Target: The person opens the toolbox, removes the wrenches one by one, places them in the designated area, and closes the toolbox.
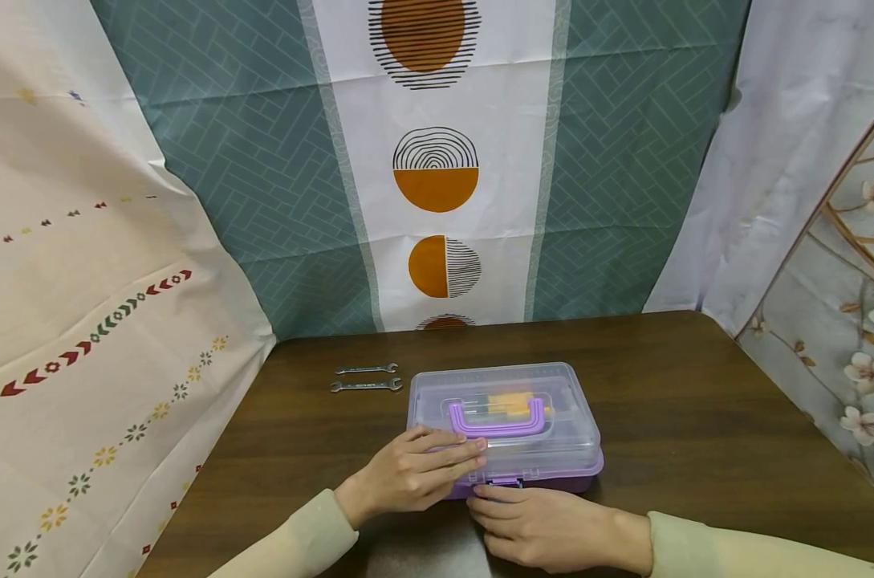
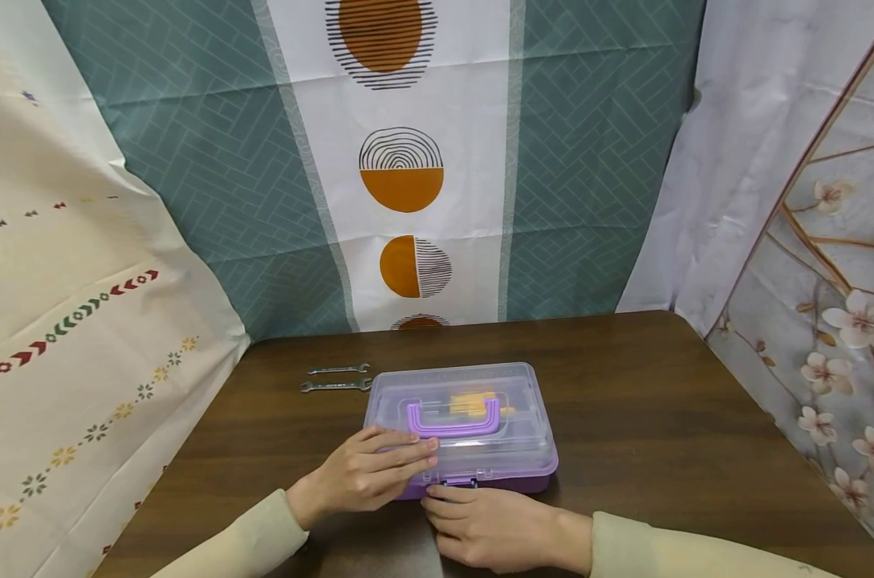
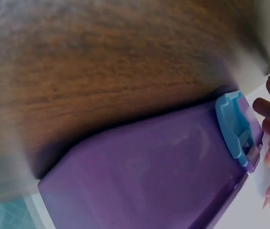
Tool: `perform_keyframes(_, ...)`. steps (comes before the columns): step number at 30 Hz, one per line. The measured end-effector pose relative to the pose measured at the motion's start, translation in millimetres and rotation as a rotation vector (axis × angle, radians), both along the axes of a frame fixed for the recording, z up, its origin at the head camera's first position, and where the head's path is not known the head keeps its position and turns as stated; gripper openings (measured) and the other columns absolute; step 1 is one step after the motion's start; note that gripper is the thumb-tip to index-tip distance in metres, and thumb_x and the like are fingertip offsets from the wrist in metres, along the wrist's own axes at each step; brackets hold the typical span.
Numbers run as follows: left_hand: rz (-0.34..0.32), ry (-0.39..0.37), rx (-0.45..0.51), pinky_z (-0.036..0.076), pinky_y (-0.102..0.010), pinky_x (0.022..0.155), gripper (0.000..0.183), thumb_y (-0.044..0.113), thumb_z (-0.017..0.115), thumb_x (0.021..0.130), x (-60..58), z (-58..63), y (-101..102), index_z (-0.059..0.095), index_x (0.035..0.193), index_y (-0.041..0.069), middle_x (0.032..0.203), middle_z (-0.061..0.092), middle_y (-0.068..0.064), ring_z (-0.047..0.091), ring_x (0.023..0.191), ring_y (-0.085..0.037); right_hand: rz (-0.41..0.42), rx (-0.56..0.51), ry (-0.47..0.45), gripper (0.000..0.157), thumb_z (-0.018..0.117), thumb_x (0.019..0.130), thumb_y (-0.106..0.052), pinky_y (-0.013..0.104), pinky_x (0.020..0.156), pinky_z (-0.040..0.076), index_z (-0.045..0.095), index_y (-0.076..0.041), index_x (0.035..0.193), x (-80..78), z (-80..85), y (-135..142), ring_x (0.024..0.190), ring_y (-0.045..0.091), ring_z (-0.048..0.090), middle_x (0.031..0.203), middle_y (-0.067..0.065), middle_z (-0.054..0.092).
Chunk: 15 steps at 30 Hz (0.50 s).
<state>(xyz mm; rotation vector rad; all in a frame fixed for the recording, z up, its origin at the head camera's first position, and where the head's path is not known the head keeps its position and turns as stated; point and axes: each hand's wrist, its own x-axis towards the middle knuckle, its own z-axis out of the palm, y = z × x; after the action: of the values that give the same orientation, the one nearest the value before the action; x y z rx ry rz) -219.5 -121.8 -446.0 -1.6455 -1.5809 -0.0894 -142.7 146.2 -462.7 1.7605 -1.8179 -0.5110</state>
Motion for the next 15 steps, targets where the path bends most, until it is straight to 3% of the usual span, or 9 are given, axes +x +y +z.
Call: perform_keyframes(15,0.008,0.004,0.004,0.051,-0.030,0.097,0.039,0.022,0.058,0.101,0.5,0.2,0.4,0.070,0.138,0.014,0.145,0.063,-0.001,0.064,0.124,-0.015,-0.058,-0.006,0.088,0.030,0.051,0.098,-0.028,0.038,0.123,0.030,0.071,-0.019,0.119,-1.4,-10.6,1.4,0.139,0.020,0.053,0.137,0.005,0.066)
